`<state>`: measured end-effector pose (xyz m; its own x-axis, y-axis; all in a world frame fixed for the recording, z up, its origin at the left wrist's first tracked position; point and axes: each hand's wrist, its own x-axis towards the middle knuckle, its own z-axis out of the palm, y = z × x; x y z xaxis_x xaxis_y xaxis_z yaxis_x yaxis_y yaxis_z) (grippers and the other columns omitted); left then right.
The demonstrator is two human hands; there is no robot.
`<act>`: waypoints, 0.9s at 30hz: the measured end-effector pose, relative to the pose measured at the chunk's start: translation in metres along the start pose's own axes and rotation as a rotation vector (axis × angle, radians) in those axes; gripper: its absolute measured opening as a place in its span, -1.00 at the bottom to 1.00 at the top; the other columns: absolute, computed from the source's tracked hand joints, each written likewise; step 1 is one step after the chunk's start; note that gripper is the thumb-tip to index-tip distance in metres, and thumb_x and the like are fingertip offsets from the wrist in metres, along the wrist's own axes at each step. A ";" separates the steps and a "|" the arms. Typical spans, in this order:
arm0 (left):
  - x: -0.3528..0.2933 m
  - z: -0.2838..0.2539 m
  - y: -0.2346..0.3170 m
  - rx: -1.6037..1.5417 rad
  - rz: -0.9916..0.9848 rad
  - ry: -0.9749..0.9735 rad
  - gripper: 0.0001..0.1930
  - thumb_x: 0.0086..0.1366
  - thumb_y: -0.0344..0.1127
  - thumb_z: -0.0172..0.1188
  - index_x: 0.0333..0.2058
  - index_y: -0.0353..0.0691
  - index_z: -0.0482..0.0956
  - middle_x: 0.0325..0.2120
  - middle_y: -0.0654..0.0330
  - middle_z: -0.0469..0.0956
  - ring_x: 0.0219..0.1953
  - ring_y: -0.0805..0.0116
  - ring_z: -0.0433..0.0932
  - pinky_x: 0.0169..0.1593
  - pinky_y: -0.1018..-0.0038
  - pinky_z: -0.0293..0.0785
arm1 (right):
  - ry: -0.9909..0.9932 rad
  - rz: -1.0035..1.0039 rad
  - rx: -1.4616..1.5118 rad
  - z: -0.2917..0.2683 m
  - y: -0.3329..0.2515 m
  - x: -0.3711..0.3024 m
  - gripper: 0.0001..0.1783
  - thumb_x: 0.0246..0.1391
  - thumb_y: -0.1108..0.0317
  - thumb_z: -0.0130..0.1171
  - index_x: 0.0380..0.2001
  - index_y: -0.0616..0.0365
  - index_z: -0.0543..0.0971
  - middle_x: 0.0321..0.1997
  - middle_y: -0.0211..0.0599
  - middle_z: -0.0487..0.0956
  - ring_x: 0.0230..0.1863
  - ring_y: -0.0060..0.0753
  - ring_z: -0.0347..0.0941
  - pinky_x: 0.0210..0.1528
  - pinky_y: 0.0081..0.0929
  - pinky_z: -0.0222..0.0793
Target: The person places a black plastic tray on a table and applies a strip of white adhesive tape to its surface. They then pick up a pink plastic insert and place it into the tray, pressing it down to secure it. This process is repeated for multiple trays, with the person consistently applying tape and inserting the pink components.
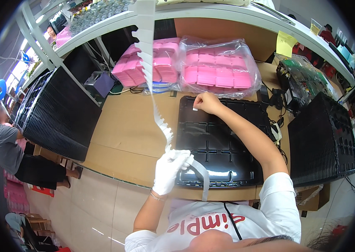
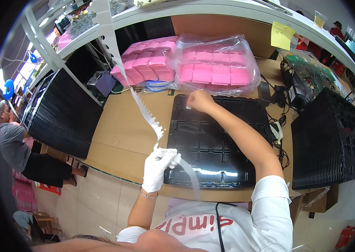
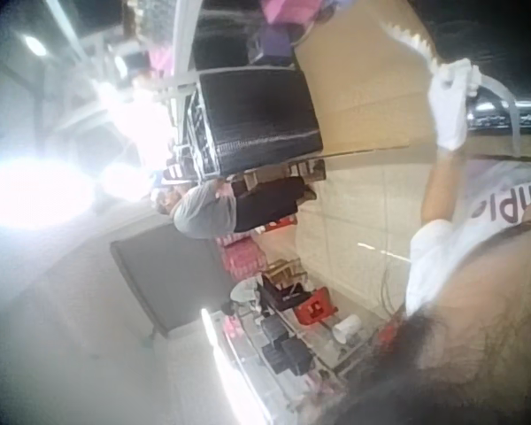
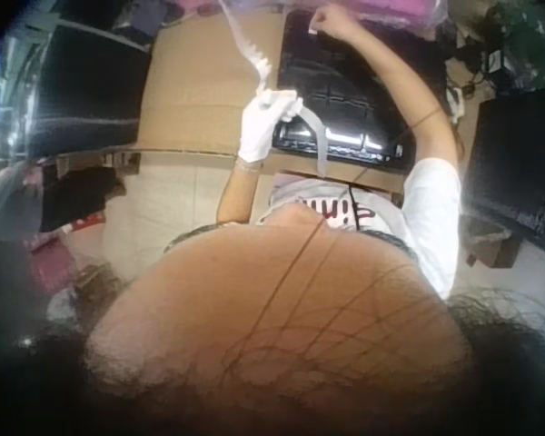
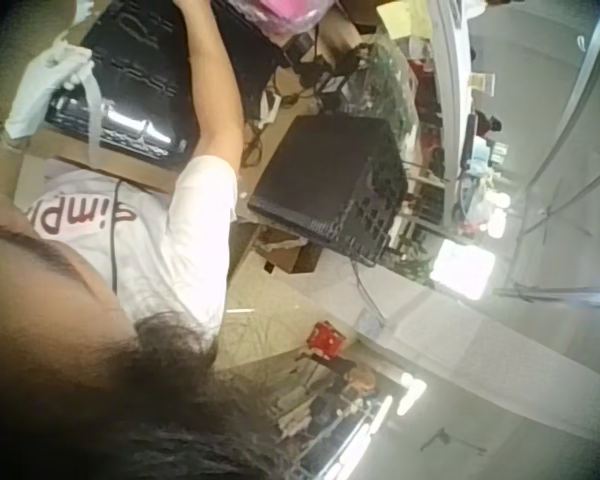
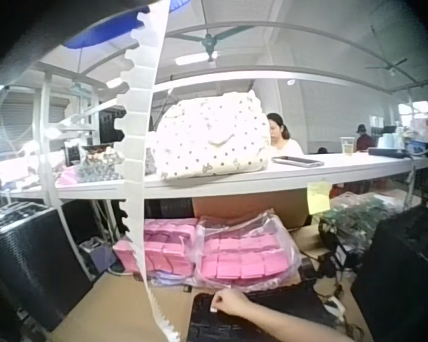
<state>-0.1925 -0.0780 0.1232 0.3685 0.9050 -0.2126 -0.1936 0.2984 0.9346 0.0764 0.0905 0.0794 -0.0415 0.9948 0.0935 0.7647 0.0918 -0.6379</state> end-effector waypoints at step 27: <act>0.001 0.001 0.001 0.086 -0.043 -0.055 -0.83 0.23 -0.45 0.29 -0.21 -0.38 0.66 -0.41 0.20 0.65 -0.45 0.57 0.53 -0.34 0.66 0.42 | -0.107 -0.077 -0.271 -0.013 -0.010 0.024 -0.82 -0.22 0.24 0.33 -0.48 0.04 0.71 -0.38 -0.11 0.67 -0.25 -0.06 0.61 -0.13 -0.17 0.51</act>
<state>-0.1914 -0.0775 0.1240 0.4244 0.8733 -0.2394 -0.0991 0.3076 0.9464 0.0764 0.1130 0.0978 -0.1621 0.9858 0.0434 0.8998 0.1657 -0.4036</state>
